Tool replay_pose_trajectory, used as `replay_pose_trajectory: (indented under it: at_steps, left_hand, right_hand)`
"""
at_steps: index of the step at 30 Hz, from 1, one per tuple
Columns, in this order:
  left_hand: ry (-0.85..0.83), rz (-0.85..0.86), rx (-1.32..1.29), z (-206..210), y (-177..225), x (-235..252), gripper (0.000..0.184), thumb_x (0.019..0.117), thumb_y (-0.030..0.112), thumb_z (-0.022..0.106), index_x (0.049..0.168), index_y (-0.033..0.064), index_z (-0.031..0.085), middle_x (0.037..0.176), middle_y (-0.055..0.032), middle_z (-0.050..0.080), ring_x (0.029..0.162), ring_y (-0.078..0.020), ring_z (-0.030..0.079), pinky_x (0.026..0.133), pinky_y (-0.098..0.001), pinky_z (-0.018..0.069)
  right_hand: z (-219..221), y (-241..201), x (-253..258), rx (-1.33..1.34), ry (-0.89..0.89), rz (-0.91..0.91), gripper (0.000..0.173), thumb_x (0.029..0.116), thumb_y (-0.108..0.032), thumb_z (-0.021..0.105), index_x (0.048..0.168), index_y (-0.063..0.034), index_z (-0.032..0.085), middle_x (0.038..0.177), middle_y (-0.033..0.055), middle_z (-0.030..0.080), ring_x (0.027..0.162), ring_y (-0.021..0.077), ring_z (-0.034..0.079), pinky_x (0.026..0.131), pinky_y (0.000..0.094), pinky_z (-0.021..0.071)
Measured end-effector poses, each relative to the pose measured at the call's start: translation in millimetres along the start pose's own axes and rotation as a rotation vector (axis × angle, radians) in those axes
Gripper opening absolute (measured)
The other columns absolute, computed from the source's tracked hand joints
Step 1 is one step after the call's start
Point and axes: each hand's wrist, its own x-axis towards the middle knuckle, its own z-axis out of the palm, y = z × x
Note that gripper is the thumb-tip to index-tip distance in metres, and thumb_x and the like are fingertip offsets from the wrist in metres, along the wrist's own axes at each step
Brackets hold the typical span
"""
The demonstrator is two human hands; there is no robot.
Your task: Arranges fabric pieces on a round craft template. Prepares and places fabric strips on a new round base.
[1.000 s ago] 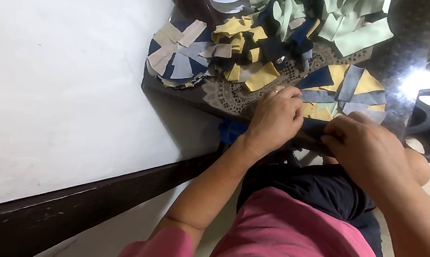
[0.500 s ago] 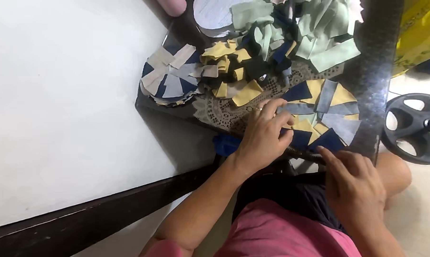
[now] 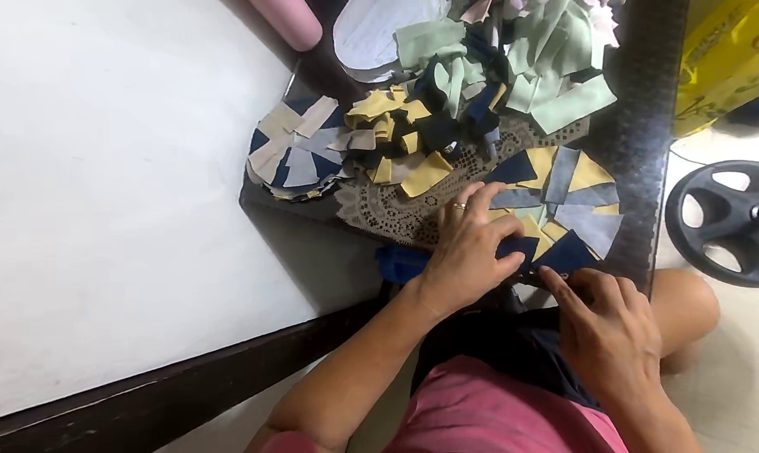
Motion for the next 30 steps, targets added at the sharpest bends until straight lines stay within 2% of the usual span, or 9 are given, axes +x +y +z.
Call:
replay_pose_trajectory:
  at_steps: [8, 10, 13, 15, 18, 22, 24, 27, 30]
  left_hand:
    - [0.012, -0.013, -0.030, 1, -3, -3, 0.019, 0.0920, 0.034, 0.070, 0.102, 0.0200, 0.078, 0.152, -0.0132, 0.050, 0.148, -0.0388, 0.034, 0.113, -0.0653, 0.0289]
    - [0.100, 0.038, -0.043, 2, -5, -6, 0.023, 0.0956, 0.032, 0.065, 0.105, 0.0162, 0.079, 0.145, -0.0118, 0.057, 0.144, -0.0360, 0.042, 0.113, -0.0613, 0.0346]
    - [0.112, 0.164, 0.018, 8, -1, -10, 0.043, 0.0990, 0.042, 0.059, 0.126, 0.0121, 0.072, 0.142, -0.0124, 0.062, 0.140, -0.0346, 0.050, 0.114, -0.0620, 0.0361]
    - [0.030, 0.238, 0.079, 13, 8, -7, 0.068, 0.0968, 0.060, 0.055, 0.144, 0.0114, 0.059, 0.151, -0.0144, 0.055, 0.145, -0.0372, 0.045, 0.117, -0.0680, 0.0281]
    - [-0.097, 0.270, 0.109, 17, 22, 11, 0.093, 0.0921, 0.074, 0.049, 0.157, 0.0072, 0.042, 0.162, -0.0169, 0.040, 0.153, -0.0384, 0.030, 0.120, -0.0699, 0.0159]
    - [-0.291, 0.194, 0.134, 21, 32, 43, 0.096, 0.0972, 0.074, 0.039, 0.163, 0.0048, 0.025, 0.170, -0.0161, 0.022, 0.159, -0.0305, 0.012, 0.124, -0.0638, 0.0030]
    - [-0.344, 0.158, 0.168, 26, 28, 50, 0.096, 0.0978, 0.075, 0.035, 0.164, 0.0063, 0.023, 0.171, -0.0151, 0.018, 0.160, -0.0291, 0.010, 0.125, -0.0616, 0.0037]
    - [-0.363, 0.145, 0.190, 26, 28, 50, 0.098, 0.0967, 0.076, 0.035, 0.164, 0.0068, 0.022, 0.171, -0.0153, 0.017, 0.160, -0.0302, 0.011, 0.125, -0.0619, 0.0039]
    - [-0.388, 0.146, 0.196, 27, 36, 46, 0.100, 0.0961, 0.076, 0.037, 0.164, 0.0058, 0.020, 0.171, -0.0171, 0.015, 0.160, -0.0325, 0.009, 0.124, -0.0638, 0.0020]
  right_hand:
    - [-2, 1, 7, 0.005, -0.004, -0.022, 0.041, 0.0923, -0.004, 0.050, 0.119, -0.0196, 0.076, 0.095, 0.0144, 0.068, 0.082, 0.0335, 0.065, 0.064, 0.0436, 0.0475]
    - [-6, 7, 11, 0.093, 0.052, 0.019, 0.038, 0.0948, -0.006, 0.048, 0.117, -0.0170, 0.077, 0.095, 0.0147, 0.069, 0.084, 0.0321, 0.066, 0.067, 0.0432, 0.0508]
    - [-15, 21, 20, 0.167, 0.138, 0.115, 0.035, 0.0964, -0.007, 0.048, 0.113, -0.0110, 0.078, 0.099, 0.0175, 0.070, 0.089, 0.0295, 0.067, 0.076, 0.0421, 0.0545]
    - [-21, 28, 25, 0.191, 0.162, 0.201, 0.032, 0.0959, -0.007, 0.049, 0.111, -0.0063, 0.077, 0.102, 0.0192, 0.070, 0.090, 0.0270, 0.068, 0.076, 0.0373, 0.0553]
    - [-28, 40, 23, 0.249, 0.154, 0.296, 0.030, 0.0952, -0.008, 0.050, 0.112, -0.0017, 0.075, 0.106, 0.0208, 0.068, 0.085, 0.0192, 0.066, 0.069, 0.0273, 0.0531]
    - [-31, 53, 11, 0.229, 0.172, 0.367, 0.030, 0.0946, -0.014, 0.051, 0.109, -0.0046, 0.076, 0.102, 0.0177, 0.068, 0.077, 0.0177, 0.062, 0.066, 0.0318, 0.0487]
    - [-33, 58, 5, 0.238, 0.165, 0.401, 0.030, 0.0939, -0.014, 0.052, 0.109, -0.0043, 0.076, 0.102, 0.0174, 0.068, 0.077, 0.0188, 0.062, 0.066, 0.0333, 0.0494]
    - [-35, 64, 3, 0.309, 0.164, 0.467, 0.031, 0.0938, -0.011, 0.051, 0.111, -0.0012, 0.074, 0.103, 0.0181, 0.067, 0.081, 0.0168, 0.063, 0.067, 0.0276, 0.0509]
    - [-35, 72, 5, 0.484, 0.125, 0.633, 0.031, 0.0992, -0.018, 0.052, 0.117, -0.0004, 0.071, 0.105, 0.0120, 0.068, 0.087, 0.0095, 0.064, 0.073, 0.0236, 0.0519]
